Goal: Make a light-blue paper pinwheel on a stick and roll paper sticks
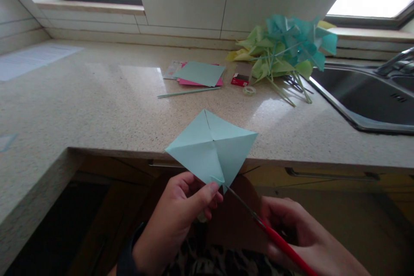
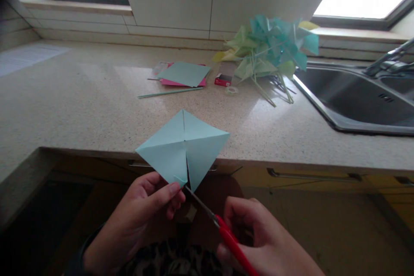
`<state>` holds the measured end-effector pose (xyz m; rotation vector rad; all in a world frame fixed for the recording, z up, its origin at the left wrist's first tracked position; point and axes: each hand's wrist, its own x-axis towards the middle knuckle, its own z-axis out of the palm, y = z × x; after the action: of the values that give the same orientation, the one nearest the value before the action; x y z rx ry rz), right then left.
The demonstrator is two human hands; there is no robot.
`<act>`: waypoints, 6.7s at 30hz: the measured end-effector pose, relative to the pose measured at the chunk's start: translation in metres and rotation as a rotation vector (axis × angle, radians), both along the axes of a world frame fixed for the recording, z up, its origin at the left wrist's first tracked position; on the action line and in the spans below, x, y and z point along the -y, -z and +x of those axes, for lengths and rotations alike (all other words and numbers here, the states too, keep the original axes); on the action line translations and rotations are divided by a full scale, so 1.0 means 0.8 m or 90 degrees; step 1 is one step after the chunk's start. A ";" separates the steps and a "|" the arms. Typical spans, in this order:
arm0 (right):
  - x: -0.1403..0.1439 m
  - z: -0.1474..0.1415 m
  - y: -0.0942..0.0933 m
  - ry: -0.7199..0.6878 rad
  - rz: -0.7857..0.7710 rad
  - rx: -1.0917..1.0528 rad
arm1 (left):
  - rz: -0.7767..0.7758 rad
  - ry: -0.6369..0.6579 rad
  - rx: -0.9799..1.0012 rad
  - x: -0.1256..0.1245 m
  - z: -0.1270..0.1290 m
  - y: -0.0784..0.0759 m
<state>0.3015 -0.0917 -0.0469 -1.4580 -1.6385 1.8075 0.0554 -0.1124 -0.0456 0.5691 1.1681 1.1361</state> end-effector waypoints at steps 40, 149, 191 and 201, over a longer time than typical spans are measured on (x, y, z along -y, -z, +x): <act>-0.018 -0.015 -0.023 -0.121 0.028 0.061 | -0.011 0.063 0.033 0.000 -0.007 0.000; -0.003 -0.035 -0.007 -0.143 0.299 0.060 | -0.005 -0.163 0.151 0.004 0.024 -0.026; 0.000 -0.053 -0.007 0.079 0.034 -0.189 | -0.022 -0.036 0.080 0.003 0.004 -0.022; -0.001 -0.081 -0.008 0.202 0.176 -0.234 | -0.020 -0.023 0.025 0.004 0.006 -0.019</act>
<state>0.2367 -0.0910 -0.0406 -1.1112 -1.3252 1.4962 0.0605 -0.1159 -0.0304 0.5016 1.1642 1.1527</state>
